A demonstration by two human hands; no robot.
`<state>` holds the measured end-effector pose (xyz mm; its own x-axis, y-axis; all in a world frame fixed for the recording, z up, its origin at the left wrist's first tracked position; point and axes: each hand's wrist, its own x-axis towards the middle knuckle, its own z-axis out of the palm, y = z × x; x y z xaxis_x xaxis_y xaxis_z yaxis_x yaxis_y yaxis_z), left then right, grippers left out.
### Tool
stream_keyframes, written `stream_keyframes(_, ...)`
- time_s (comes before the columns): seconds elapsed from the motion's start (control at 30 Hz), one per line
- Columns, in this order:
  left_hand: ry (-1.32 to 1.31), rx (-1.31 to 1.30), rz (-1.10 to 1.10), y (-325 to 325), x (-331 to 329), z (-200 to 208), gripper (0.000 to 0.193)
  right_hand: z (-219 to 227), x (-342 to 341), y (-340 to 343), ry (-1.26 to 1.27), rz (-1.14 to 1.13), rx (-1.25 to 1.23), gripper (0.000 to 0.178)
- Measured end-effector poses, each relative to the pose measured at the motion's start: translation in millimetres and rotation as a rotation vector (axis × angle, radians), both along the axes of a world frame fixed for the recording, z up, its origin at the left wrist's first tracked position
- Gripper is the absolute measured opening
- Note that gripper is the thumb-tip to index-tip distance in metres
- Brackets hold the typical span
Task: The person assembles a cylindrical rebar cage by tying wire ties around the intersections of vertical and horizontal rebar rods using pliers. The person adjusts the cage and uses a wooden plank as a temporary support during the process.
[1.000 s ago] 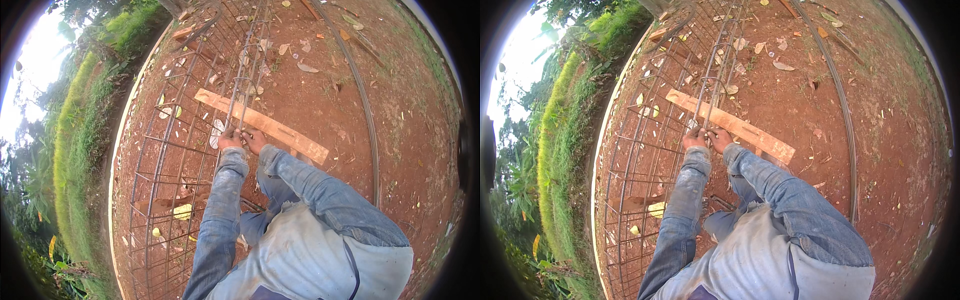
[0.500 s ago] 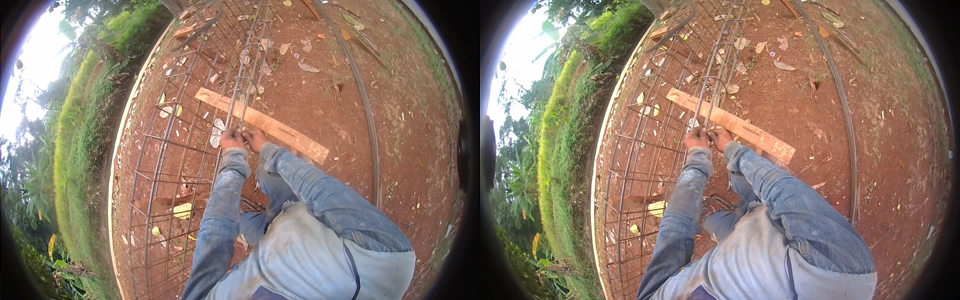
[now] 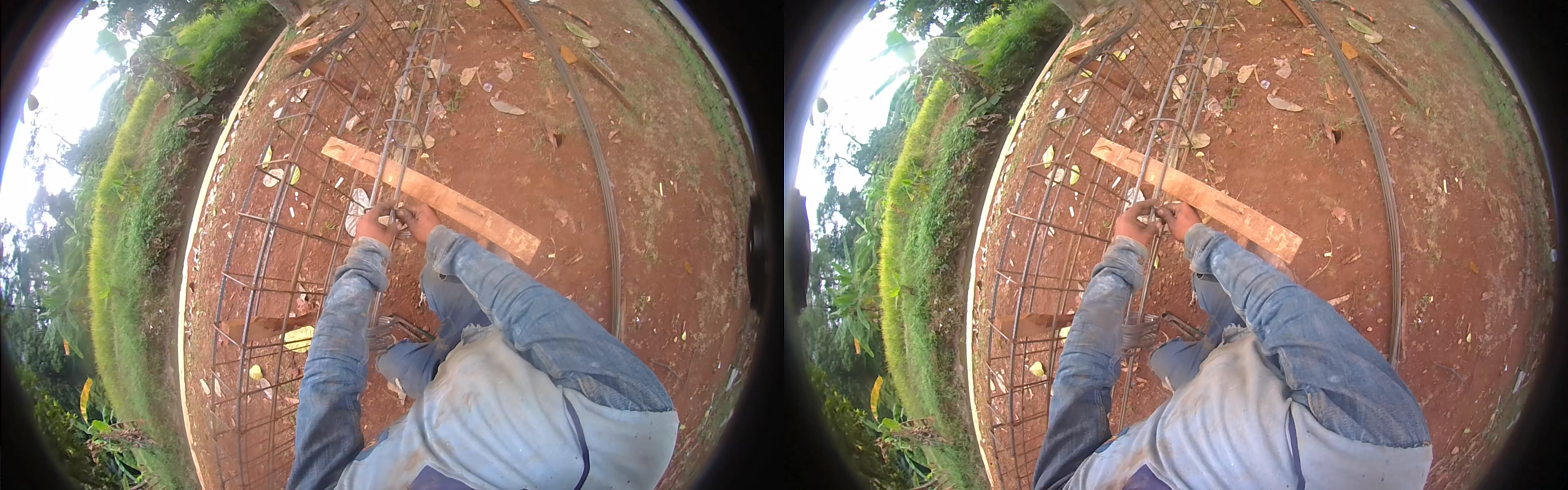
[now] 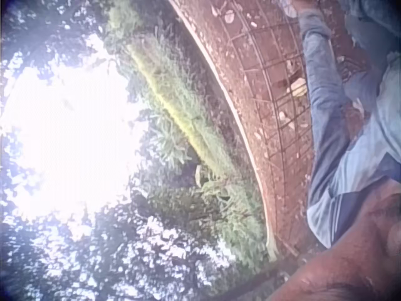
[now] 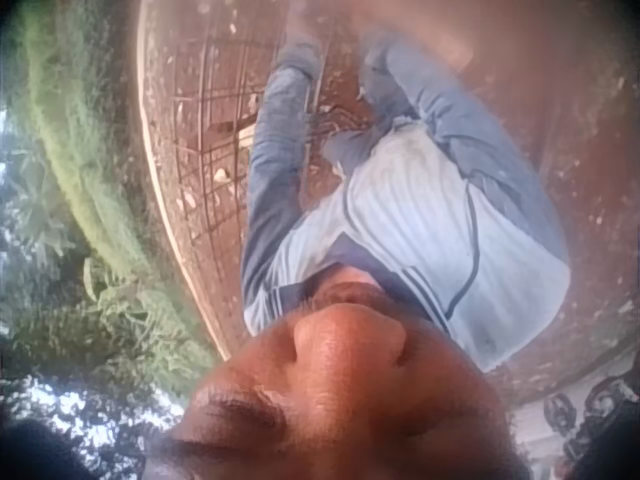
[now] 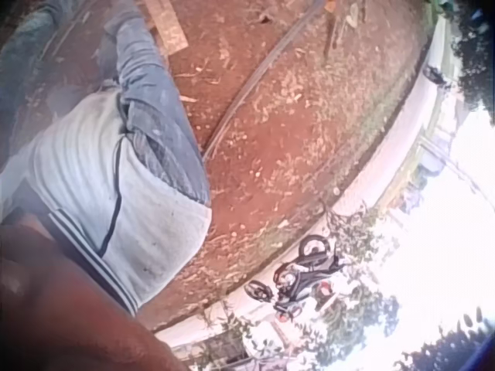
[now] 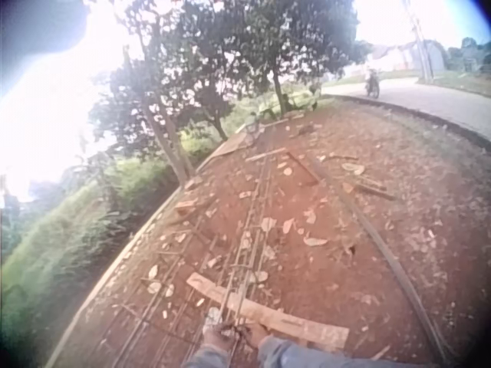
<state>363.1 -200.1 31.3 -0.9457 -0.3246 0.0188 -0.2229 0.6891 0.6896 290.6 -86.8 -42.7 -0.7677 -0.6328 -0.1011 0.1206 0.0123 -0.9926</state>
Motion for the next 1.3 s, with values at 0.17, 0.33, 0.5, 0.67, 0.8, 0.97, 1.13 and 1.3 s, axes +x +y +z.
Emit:
stream_keyframes(0.17, -0.336, -0.454, 0.05, 26, 2, 17, 0.069, -22, -11, -4, 0.161, 0.0, 0.118, 0.028)
stream_keyframes(0.33, -0.414, -0.628, 0.03, 29, 1, 23, 0.069, -15, -7, -4, 0.18, -0.012, 0.088, 0.026)
stream_keyframes(0.5, -0.321, -0.616, -0.043, 20, 4, 23, 0.065, -4, -4, -3, 0.142, -0.032, 0.133, 0.024)
stream_keyframes(0.67, -0.331, -0.585, -0.294, -7, 0, 42, 0.057, -6, -4, -1, 0.173, -0.058, 0.073, 0.024)
stream_keyframes(0.8, -0.332, -0.664, -0.405, -18, -7, 55, 0.055, 5, -4, 0, 0.054, -0.012, 0.141, 0.025)
stream_keyframes(0.97, -0.309, -0.697, -0.516, -30, -18, 53, 0.056, 11, 3, 1, 0.073, -0.063, 0.197, 0.024)
stream_keyframes(1.13, 0.1, -0.913, -0.402, -27, -16, 11, 0.035, 2, 5, 1, 0.116, -0.105, 0.161, 0.025)
stream_keyframes(1.3, 0.27, -0.972, -0.319, -24, -12, 7, 0.021, 9, 5, 3, 0.063, -0.07, 0.139, 0.022)
